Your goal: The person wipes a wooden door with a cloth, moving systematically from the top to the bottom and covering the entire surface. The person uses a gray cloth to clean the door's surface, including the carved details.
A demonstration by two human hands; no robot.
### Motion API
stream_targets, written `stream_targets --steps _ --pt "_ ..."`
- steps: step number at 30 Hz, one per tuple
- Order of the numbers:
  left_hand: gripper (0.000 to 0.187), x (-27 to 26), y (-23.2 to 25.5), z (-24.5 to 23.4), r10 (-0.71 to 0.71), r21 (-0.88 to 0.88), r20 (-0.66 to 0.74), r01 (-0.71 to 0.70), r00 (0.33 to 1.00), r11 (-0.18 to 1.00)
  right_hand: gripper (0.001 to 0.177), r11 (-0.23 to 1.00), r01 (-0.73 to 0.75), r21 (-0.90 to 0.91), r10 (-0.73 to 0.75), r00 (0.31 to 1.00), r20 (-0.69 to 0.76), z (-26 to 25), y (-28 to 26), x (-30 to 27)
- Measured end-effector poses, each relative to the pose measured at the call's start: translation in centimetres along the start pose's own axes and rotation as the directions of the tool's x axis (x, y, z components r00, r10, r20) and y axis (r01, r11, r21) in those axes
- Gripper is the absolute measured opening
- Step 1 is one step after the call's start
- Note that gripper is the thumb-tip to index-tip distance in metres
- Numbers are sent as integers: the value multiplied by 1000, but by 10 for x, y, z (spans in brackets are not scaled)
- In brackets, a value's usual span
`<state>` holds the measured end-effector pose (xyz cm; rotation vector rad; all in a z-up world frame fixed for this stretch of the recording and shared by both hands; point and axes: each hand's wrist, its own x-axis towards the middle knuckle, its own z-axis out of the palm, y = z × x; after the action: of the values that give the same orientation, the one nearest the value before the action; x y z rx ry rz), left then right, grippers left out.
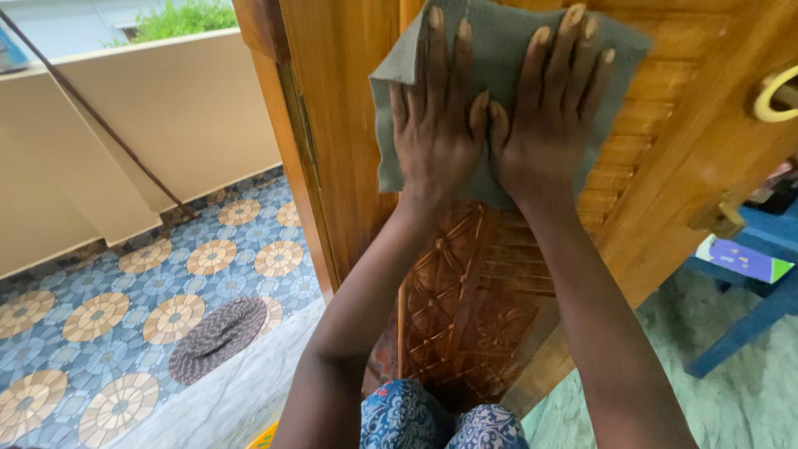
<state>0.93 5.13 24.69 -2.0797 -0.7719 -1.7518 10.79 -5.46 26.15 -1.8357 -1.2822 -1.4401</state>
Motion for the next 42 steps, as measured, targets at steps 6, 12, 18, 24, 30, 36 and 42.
stream_targets --steps 6,12,18,24,30,36,42 --pt "61 -64 4 5 -104 -23 32 105 994 994 67 1000 26 -4 -26 999 -28 24 -9 -54" --pt "56 -145 -2 11 -106 -101 82 114 991 988 66 1000 -10 7 10 1000 -11 59 -24 -133" --pt "55 -266 -18 42 -106 -51 220 120 970 991 66 1000 16 2 -16 988 153 100 -38 -251" --pt "59 -392 -58 62 0 -73 397 31 918 997 69 997 79 -2 -69 883 465 133 -53 -357" --pt "69 -330 -77 57 -84 -77 355 119 931 990 68 963 251 -98 -201 911 361 120 -53 -288" --pt "65 -173 -83 12 -143 -129 80 152 987 980 70 972 237 1 -231 949 216 55 -70 -112" --pt "71 -30 -92 -21 -174 110 221 153 960 982 62 975 207 76 -212 976 57 2 -81 14"
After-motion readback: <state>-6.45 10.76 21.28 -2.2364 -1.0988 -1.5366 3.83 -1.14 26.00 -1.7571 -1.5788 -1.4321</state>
